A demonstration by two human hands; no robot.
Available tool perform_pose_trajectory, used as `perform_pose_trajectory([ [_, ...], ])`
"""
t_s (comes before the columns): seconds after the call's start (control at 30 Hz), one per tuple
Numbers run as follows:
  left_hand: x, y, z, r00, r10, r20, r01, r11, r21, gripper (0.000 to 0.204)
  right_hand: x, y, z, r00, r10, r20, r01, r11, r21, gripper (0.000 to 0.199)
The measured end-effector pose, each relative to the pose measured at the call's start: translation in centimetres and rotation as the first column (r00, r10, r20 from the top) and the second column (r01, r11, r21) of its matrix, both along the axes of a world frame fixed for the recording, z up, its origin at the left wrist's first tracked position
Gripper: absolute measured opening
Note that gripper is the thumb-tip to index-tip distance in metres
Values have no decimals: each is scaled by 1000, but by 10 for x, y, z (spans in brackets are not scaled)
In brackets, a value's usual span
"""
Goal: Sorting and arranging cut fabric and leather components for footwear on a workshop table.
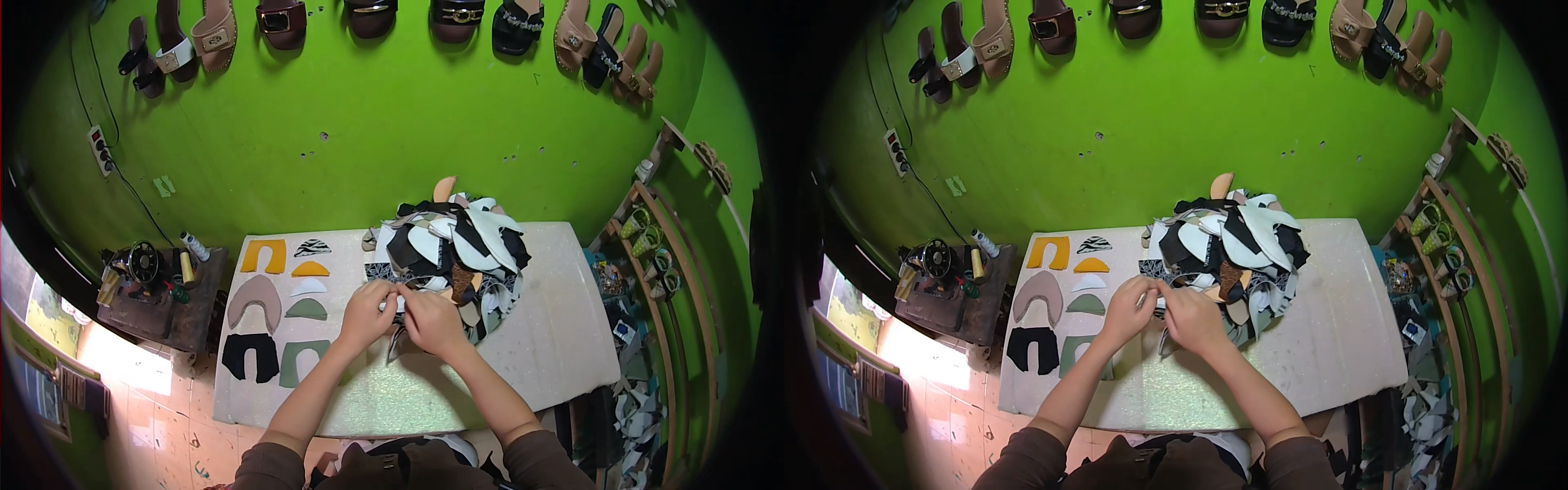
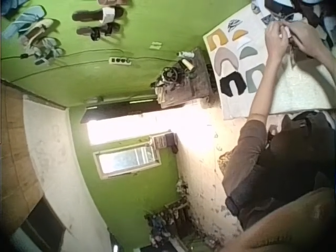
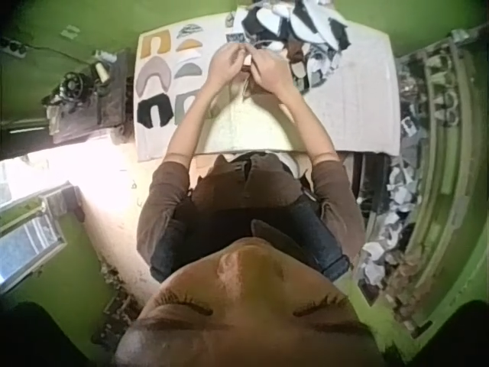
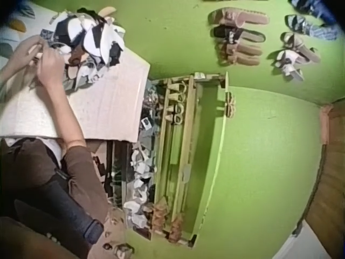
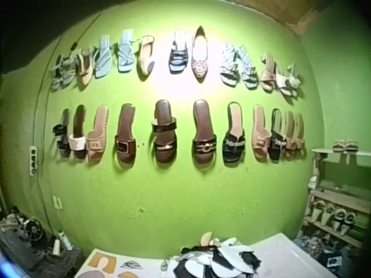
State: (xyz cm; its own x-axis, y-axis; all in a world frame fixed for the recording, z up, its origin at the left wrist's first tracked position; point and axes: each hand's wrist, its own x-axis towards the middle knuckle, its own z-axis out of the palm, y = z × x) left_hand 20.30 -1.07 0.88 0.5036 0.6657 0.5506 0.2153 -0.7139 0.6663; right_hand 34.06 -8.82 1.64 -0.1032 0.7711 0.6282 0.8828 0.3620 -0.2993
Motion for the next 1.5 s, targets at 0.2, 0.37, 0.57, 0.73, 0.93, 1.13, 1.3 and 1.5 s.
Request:
perform_pose_trajectory([
  [0.2,41,-4,-19,996,47,-74,-47,999,11,11,45,-7,-10,989,-105,109,100,994,48,32],
  [0.37,63,-1,-21,987,120,-105,-110,989,95,11,71,-7,-22,980,-159,120,151,986,74,30],
  [0.57,87,11,-11,974,162,-159,-128,970,207,12,93,13,-7,940,-321,114,304,942,145,31],
  [0.73,103,13,-5,976,151,-154,-119,973,200,13,119,30,-10,862,-445,242,473,878,-71,26],
  [0.93,98,11,5,987,141,-81,-136,989,63,21,119,25,9,957,-261,-130,260,965,-22,17],
  [1.13,98,13,29,920,255,297,-311,936,162,38,136,36,20,746,-32,-666,-204,940,-273,29],
  [1.3,80,23,14,988,116,106,-71,931,-358,22,136,38,11,683,38,-730,-316,916,-248,32],
  [1.5,67,20,-5,959,201,201,-87,882,-464,20,137,31,-3,628,-57,-776,-325,887,-328,32],
])
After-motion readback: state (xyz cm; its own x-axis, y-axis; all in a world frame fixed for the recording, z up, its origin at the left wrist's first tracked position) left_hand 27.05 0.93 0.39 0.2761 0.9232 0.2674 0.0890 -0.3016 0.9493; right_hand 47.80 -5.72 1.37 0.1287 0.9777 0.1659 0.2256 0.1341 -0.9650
